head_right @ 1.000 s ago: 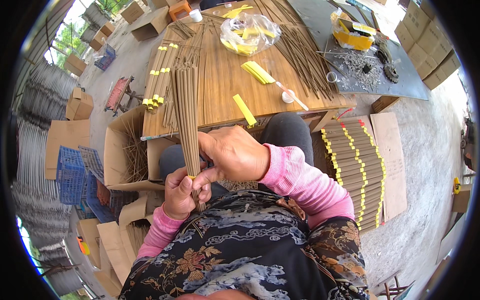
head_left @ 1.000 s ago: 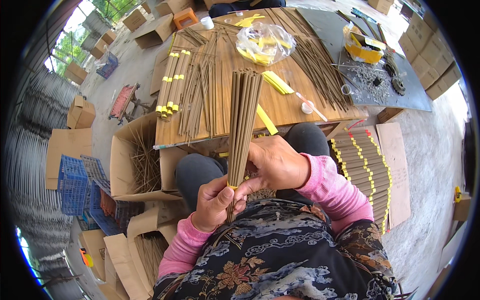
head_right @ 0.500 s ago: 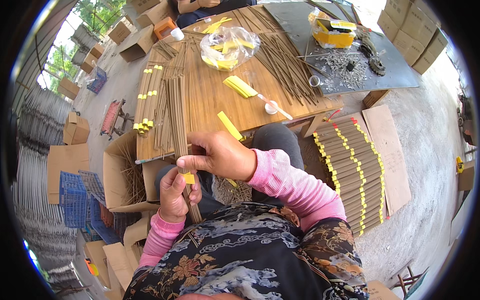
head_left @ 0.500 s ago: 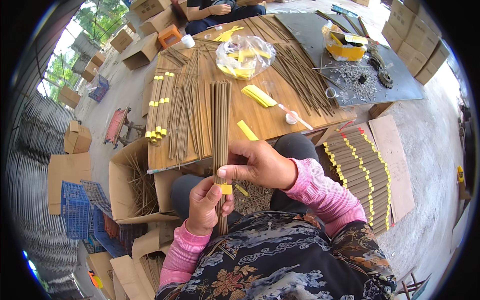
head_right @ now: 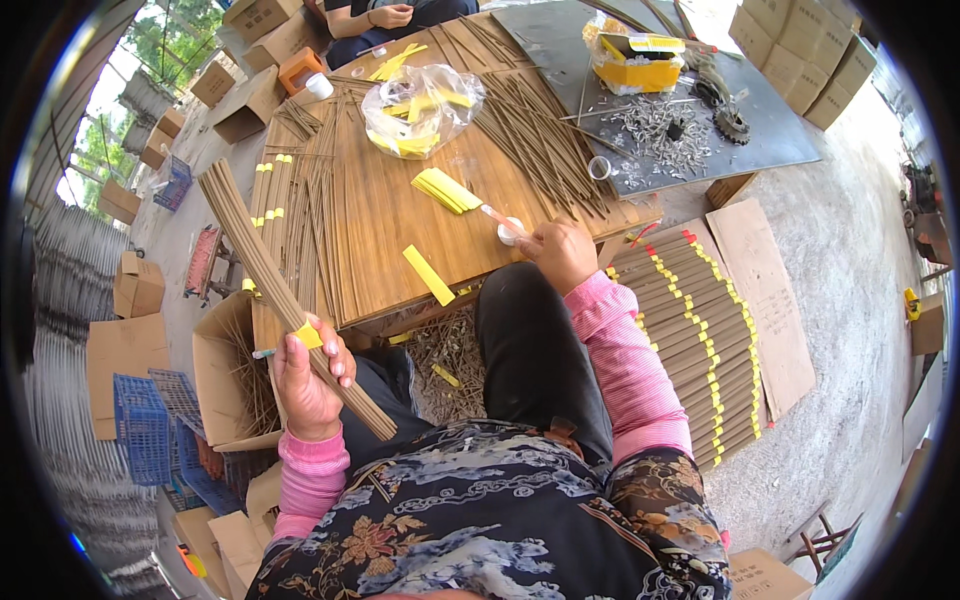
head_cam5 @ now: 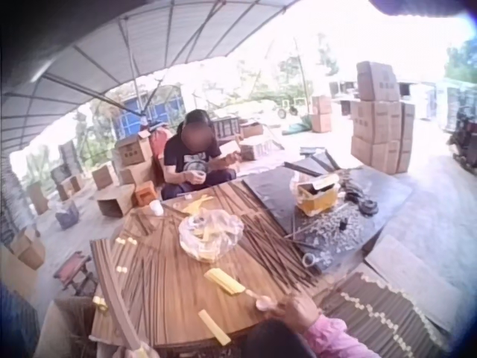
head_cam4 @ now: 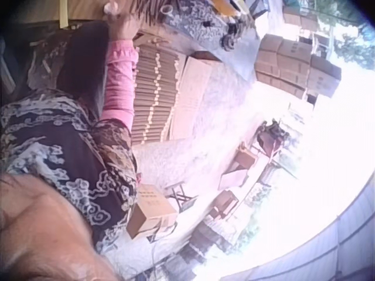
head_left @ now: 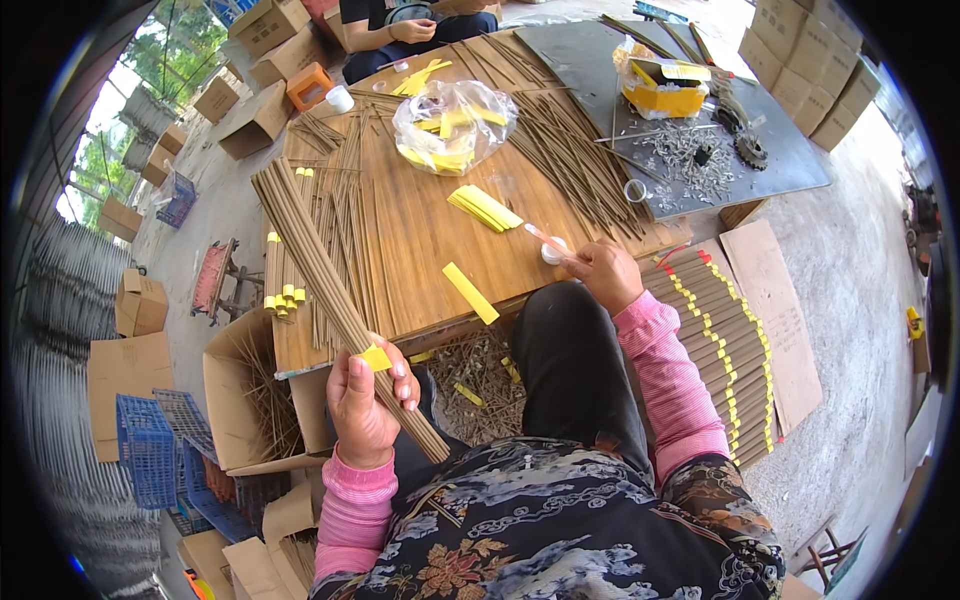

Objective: The person gathers thin wooden sticks, aligns them into bundles, and secures them with yellow tape. They apply glue to the tape before wrapping it around the sticks to ensure the bundles stay together.

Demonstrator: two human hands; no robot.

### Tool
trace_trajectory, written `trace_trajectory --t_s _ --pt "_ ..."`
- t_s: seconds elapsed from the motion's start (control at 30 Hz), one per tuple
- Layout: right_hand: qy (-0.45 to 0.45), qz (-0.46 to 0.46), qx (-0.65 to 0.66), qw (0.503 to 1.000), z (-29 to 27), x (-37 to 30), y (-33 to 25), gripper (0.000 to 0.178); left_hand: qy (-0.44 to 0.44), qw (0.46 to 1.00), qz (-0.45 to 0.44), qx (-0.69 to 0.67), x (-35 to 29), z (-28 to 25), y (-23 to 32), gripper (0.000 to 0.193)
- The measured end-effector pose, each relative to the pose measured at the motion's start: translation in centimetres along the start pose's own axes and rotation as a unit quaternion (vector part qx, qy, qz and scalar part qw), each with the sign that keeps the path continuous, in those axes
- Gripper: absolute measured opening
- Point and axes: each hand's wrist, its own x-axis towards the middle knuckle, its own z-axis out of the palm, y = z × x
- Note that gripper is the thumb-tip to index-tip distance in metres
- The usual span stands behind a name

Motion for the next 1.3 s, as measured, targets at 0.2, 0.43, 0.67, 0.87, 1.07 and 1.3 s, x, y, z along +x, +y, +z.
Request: trace_trajectory --t_s 0.2,0.43,0.67,0.87,1.07,1.3 --pt "-0.019 0.067 0.221 0.973 -2.9 0.1 -2.0 0.018 0.014 0.999 0.010 0.034 0.7 0.3 -0.4 0.031" --pt "0.064 -0.092 0.008 0.994 -5.7 -0.5 -3.0 0.006 0.003 0.996 0.047 0.072 1.9 1.0 -0.7 0.030" --pt "0.041 -0.112 -0.010 0.993 -3.6 0.4 -2.2 0.005 0.019 0.990 0.071 0.122 2.2 0.8 -0.7 0.032" --pt "0.054 -0.085 -0.011 0.995 -4.1 0.4 -2.9 0.008 0.027 0.993 0.067 0.091 2.1 0.3 -0.9 0.033" --pt "0.057 -0.069 -0.016 0.996 -4.7 0.3 -3.0 0.010 0.027 0.992 0.079 0.092 2.1 0.3 -0.9 0.033" --pt "0.060 -0.049 0.007 0.997 -4.3 0.2 -2.6 0.012 0.032 0.993 0.080 0.082 1.9 0.6 -0.5 0.033"
